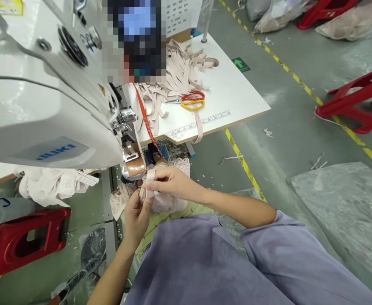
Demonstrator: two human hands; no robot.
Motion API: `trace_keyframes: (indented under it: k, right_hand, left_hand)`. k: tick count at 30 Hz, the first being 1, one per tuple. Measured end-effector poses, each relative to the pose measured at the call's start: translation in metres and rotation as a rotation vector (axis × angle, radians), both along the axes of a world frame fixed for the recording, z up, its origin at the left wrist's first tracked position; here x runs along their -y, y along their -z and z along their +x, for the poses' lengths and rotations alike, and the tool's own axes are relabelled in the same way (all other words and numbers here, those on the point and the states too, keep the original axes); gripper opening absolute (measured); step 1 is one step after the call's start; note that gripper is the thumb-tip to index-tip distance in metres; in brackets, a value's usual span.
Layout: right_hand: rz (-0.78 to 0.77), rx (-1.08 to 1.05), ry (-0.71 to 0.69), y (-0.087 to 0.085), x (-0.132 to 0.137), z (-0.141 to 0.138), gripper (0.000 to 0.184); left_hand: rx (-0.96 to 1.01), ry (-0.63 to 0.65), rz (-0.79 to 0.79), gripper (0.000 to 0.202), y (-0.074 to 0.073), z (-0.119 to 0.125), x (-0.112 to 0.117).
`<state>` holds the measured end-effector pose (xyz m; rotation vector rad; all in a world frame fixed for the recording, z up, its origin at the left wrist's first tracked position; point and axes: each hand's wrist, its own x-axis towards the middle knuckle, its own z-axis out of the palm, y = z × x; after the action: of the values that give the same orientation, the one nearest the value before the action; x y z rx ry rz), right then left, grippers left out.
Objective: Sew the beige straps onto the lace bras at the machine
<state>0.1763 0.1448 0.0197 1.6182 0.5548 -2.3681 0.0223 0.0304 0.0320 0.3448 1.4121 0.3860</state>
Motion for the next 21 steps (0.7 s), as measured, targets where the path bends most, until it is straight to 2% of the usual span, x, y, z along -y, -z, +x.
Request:
trace_keyframes:
  k: [2,3,6,8,11,14,17,21]
  right_hand:
    - [-0.046,0.037,0.013,0.008,-0.005,0.001,0.037]
    - [-0.063,0.04,0.01,0.013,-0.008,0.002,0.039]
    - [-0.1,0.039,0.038,0.031,-0.019,0.007,0.043]
    - [-0.069,0.058,0.069,0.045,-0.025,0.009,0.042]
    - [0.036,0.082,0.052,0.066,-0.031,0.009,0.033]
    - [0.134,0.101,-0.038,0.08,-0.033,0.002,0.026]
    - [0.278,0.128,-0.155,0.087,-0.035,-0.008,0.022]
    - [0.459,0.134,-0.228,0.094,-0.036,-0.019,0.017]
  left_hand:
    - [-0.107,-0.047,0.012,0.023,0.002,0.006,0.009]
    - [-0.15,-0.04,0.067,0.026,0.005,0.006,0.012]
    - [-0.212,0.111,0.336,0.03,0.018,-0.006,0.009]
    - [-0.231,0.204,0.398,0.027,0.027,-0.018,-0.003]
    - [-0.225,0.219,0.244,0.028,0.036,-0.031,-0.024]
    - [-0.167,0.19,0.112,0.03,0.038,-0.036,-0.037]
    - [-0.116,0.175,0.062,0.031,0.038,-0.037,-0.04]
    - [-0.092,0.176,0.061,0.029,0.038,-0.039,-0.042]
